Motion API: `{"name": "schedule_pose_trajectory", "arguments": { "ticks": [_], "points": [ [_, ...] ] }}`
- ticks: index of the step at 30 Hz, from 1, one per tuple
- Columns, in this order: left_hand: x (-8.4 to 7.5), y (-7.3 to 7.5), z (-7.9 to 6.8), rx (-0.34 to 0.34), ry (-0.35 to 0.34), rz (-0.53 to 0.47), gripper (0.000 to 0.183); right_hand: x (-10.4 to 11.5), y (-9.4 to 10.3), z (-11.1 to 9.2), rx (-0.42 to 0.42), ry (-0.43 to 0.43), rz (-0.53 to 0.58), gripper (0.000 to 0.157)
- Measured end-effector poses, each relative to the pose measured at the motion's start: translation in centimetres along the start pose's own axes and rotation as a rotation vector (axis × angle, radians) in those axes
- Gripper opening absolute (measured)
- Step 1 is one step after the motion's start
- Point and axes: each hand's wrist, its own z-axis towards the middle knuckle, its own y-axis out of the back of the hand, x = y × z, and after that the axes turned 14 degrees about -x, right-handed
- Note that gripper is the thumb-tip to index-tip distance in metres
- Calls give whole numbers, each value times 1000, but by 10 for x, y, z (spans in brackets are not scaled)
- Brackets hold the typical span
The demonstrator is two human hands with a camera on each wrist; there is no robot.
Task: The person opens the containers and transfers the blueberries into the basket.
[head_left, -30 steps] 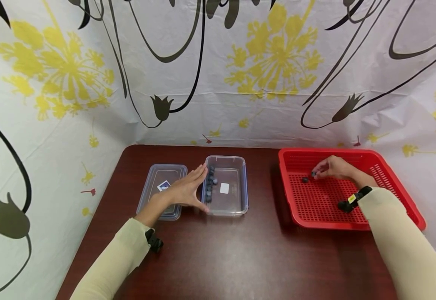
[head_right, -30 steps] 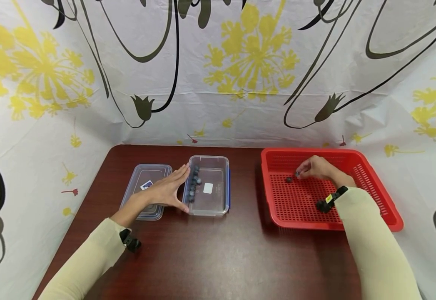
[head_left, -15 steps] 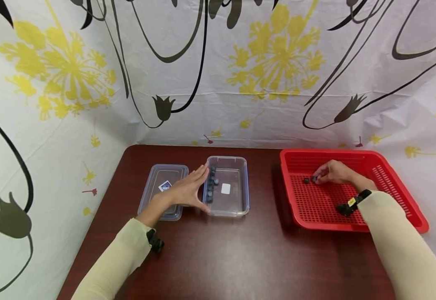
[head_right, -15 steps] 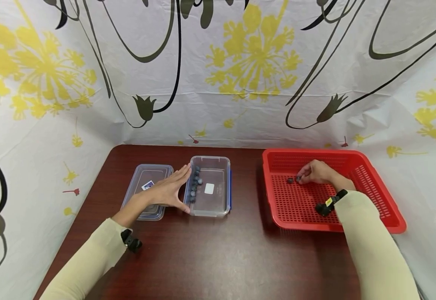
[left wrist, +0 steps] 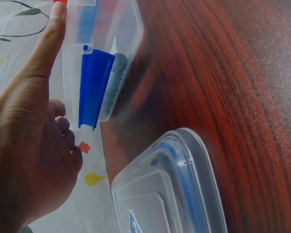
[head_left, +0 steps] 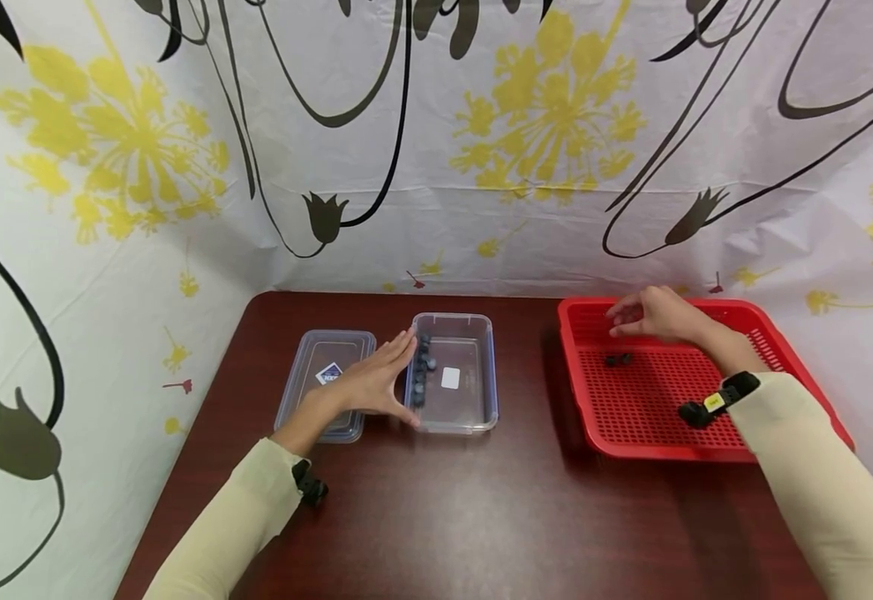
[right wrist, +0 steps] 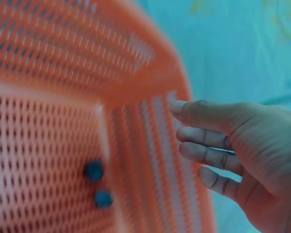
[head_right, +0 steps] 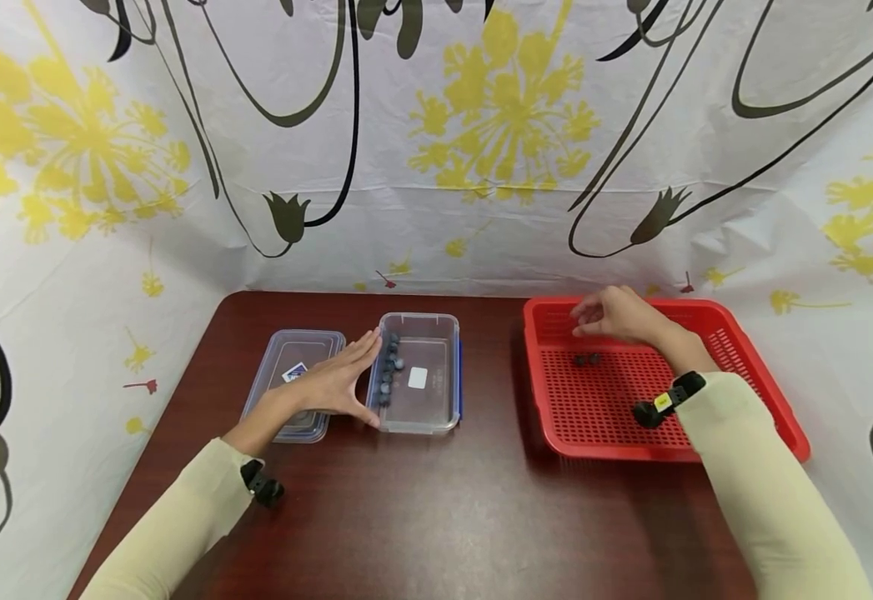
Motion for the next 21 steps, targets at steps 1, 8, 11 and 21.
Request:
{"name": "schedule_pose_trajectory", "arguments": {
  "ticks": [1, 8, 11, 21],
  "points": [
    [0, 0, 0, -3, 0, -1, 144, 9, 1, 4, -16, 24, -3, 23],
    [1, -1, 0, -6, -6, -11, 144, 68, -12, 32, -55, 173, 61, 23],
    [2, -1, -1, -2, -11, -5, 144, 92, -24, 42, -17, 186, 107, 23],
    [3, -2, 3, -5, -27, 14, 145, 144, -80, 71, 110, 223, 261, 24]
  ]
}}
